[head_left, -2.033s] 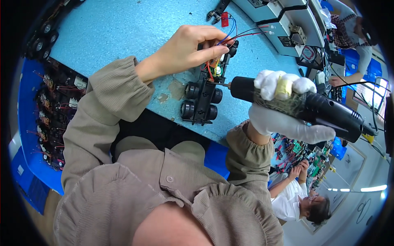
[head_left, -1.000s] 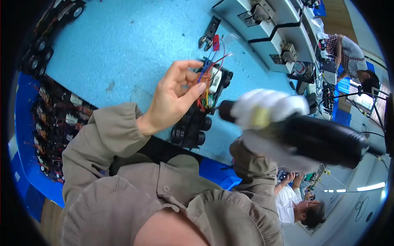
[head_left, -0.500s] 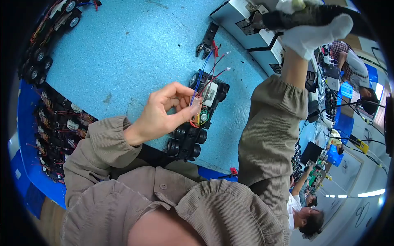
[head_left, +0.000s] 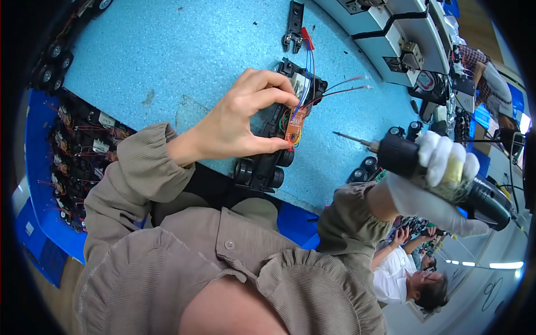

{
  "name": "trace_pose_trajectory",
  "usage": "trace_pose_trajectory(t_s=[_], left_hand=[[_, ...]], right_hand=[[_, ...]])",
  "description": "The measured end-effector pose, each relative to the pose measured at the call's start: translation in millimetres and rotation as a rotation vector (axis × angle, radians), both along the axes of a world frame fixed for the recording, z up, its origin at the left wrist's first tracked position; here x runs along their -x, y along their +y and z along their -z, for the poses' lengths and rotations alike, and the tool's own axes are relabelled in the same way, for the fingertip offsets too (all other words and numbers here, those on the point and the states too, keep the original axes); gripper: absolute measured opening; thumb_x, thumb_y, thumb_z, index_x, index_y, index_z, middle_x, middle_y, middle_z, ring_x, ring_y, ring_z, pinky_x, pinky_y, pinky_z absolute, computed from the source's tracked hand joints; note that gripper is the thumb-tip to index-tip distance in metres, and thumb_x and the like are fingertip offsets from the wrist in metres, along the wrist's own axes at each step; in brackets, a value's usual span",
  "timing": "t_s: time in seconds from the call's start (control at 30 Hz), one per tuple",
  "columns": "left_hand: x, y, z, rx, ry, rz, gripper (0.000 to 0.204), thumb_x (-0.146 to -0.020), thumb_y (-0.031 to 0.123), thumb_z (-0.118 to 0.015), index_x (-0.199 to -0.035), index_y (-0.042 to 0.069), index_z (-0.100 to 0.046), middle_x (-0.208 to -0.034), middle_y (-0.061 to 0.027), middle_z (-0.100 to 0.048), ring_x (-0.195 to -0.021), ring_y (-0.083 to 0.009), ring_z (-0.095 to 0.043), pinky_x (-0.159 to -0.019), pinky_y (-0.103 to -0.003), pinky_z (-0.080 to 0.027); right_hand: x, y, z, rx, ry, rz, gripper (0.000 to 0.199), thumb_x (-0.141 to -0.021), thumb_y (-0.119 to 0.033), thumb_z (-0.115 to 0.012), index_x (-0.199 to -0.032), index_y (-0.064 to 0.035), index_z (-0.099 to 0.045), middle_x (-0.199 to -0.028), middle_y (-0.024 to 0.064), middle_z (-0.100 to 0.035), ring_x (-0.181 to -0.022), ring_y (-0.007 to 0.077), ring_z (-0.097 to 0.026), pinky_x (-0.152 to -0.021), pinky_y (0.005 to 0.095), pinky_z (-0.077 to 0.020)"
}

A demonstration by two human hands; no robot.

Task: Assembling the chassis and electronic circuit boards for motorized toy cars using an electric screwdriver on an assembly line.

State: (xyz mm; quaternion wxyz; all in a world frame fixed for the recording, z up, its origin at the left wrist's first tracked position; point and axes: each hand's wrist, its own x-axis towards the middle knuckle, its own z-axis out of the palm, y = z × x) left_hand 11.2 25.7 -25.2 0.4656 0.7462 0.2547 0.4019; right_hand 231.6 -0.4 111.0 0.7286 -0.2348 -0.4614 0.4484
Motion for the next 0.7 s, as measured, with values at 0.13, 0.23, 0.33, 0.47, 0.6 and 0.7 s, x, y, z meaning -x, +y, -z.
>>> trace_pose_trajectory(t_s=[0.13, 0.23, 0.33, 0.47, 0.6, 0.7], left_hand=[[-1, 1, 0, 0.023, 0.028, 0.028, 0.050, -0.059, 0.013, -0.079, -0.103, 0.006, -0.057, -0.112, -0.0076, -0.051, -0.102, -0.0246, -0.048, -0.088, -0.036, -0.038], [-1, 1, 1, 0.023, 0.023, 0.033, 0.050, -0.059, 0.014, -0.079, -0.103, 0.007, -0.057, -0.112, -0.0075, -0.051, -0.103, -0.0245, -0.047, -0.089, -0.036, -0.039], [-1, 0, 1, 0.023, 0.014, 0.030, 0.049, -0.059, 0.014, -0.079, -0.102, 0.007, -0.057, -0.112, -0.0077, -0.051, -0.103, -0.0246, -0.048, -0.089, -0.036, -0.039], [-1, 0, 3, 0.015, -0.009, 0.014, 0.048, -0.059, 0.014, -0.078, -0.101, 0.006, -0.057, -0.111, -0.0081, -0.052, -0.101, -0.0255, -0.048, -0.089, -0.036, -0.039], [-2, 0, 3, -0.003, -0.041, -0.012, 0.046, -0.058, 0.014, -0.077, -0.099, 0.004, -0.058, -0.108, -0.0086, -0.052, -0.097, -0.0270, -0.048, -0.087, -0.036, -0.039], [-3, 0, 3, -0.015, -0.054, -0.020, 0.045, -0.058, 0.014, -0.077, -0.098, 0.003, -0.058, -0.108, -0.0091, -0.052, -0.097, -0.0271, -0.048, -0.087, -0.036, -0.040]], right_hand=[[14, -3, 16, 0.056, -0.086, -0.004, 0.075, -0.061, -0.085, -0.046, -0.075, -0.0110, -0.048, -0.059, -0.0010, -0.048, -0.049, 0.0134, -0.049, -0.051, 0.0306, -0.0403], [24, -1, 28, 0.061, -0.093, 0.047, 0.077, -0.062, -0.086, -0.044, -0.075, -0.0104, -0.049, -0.059, -0.0003, -0.049, -0.049, 0.0144, -0.050, -0.050, 0.0319, -0.0409], [23, 5, 40, 0.029, -0.068, 0.023, 0.081, -0.064, -0.086, -0.042, -0.080, -0.0073, -0.050, -0.061, 0.0035, -0.052, -0.049, 0.0181, -0.052, -0.049, 0.0347, -0.0427], [26, 10, 45, -0.033, -0.007, -0.065, 0.088, -0.065, -0.085, -0.043, -0.090, -0.0010, -0.052, -0.065, 0.0107, -0.056, -0.050, 0.0251, -0.055, -0.049, 0.0392, -0.0455], [40, 14, 35, 0.019, -0.061, -0.019, 0.089, -0.062, -0.087, -0.042, -0.086, -0.0017, -0.051, -0.062, 0.0088, -0.053, -0.047, 0.0234, -0.053, -0.047, 0.0380, -0.0438], [54, 16, 30, 0.080, -0.175, 0.043, 0.087, -0.060, -0.090, -0.038, -0.079, -0.0056, -0.051, -0.058, 0.0036, -0.049, -0.044, 0.0187, -0.049, -0.045, 0.0351, -0.0408]])
